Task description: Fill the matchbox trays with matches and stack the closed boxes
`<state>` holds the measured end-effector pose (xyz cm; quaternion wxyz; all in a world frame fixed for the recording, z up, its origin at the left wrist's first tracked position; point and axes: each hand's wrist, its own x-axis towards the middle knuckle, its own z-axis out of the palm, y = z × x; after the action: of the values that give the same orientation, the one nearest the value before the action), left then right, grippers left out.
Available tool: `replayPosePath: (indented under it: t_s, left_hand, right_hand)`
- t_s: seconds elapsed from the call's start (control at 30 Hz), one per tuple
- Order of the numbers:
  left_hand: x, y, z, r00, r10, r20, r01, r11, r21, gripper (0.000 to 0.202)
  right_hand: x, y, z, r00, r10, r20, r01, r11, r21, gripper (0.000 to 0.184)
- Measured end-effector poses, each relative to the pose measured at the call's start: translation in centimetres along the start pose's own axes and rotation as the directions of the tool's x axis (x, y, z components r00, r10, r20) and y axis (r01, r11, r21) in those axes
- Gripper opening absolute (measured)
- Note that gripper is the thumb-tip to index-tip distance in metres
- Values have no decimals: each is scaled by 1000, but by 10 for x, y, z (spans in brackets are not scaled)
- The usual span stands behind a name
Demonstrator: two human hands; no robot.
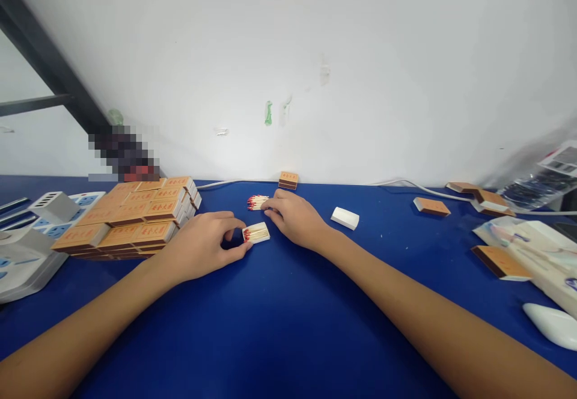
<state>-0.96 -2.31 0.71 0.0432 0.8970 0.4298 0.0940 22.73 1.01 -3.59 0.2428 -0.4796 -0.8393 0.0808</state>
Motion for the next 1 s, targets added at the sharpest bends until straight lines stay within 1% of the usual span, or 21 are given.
replayPosePath:
  t_s: [0.37,0.5,0.6,0.77,0.87,1.0]
  left_hand:
    - [0,-1,1,1000,-3,-3,4,1000,8,22]
    - [0,-1,0,1000,-4,-2,4,1000,5,22]
    - [0,0,0,1000,-10,3,10,1000,2,23]
    - [1,-1,1,1000,-13,-1,13,1000,2,23]
    - [1,-1,1,1000,-12,3,12,1000,8,23]
    - [0,-1,0,1000,-20,6,20,1000,15,23]
  right_hand:
    - [0,-2,2,999,32,9,-32,999,-19,25]
    - [0,-1,4,1000,21,5,-21,999,-37,25]
    - [0,0,5,1000,22,-4,-22,1000,-23,22]
    - [2,-1,5,999,46,-17,-46,999,23,8]
    - [3,-2,4,998,63,-2,-63,998,18,8]
    - [3,-1,0,998,52,26,-52,999,-4,9]
